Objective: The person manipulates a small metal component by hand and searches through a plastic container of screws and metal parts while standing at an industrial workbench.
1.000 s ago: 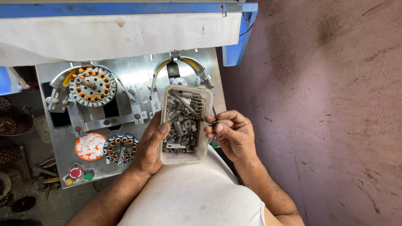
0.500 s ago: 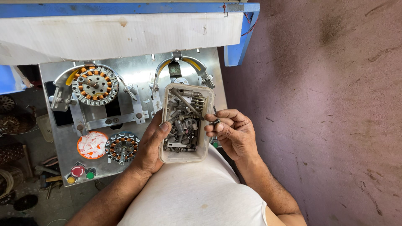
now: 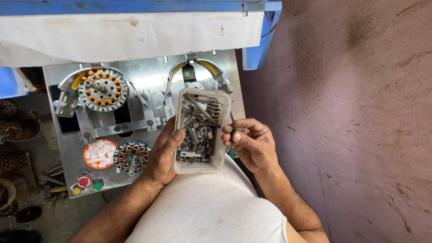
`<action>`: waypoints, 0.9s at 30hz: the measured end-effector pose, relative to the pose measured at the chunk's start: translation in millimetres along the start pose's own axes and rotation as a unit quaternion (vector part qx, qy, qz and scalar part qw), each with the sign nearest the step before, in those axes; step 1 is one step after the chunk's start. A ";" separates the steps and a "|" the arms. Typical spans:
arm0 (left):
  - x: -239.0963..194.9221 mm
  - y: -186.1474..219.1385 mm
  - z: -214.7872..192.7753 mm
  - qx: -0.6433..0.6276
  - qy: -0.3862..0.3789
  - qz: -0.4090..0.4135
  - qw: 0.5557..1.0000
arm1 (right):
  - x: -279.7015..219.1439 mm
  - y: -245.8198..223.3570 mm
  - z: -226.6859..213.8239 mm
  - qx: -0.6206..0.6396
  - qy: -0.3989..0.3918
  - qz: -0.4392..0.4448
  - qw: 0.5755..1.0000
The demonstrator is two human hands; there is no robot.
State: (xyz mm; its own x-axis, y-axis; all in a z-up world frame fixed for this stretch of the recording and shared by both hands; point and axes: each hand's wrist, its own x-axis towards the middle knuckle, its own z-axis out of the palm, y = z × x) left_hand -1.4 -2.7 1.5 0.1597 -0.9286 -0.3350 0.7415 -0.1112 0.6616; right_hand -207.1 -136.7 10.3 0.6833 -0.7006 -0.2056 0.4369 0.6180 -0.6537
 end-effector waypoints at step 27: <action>-3.6 0.0 -0.4 -0.009 -0.009 0.005 1.000 | -1.8 -0.4 -4.6 0.005 0.004 -0.056 0.998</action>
State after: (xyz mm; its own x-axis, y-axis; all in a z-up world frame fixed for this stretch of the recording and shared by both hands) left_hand -1.7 0.7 2.4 0.1553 -0.9362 -0.3152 0.7514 -0.0952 0.6530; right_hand -211.2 -137.4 7.6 0.6253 -0.7684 -0.1363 0.5161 0.5382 -0.6663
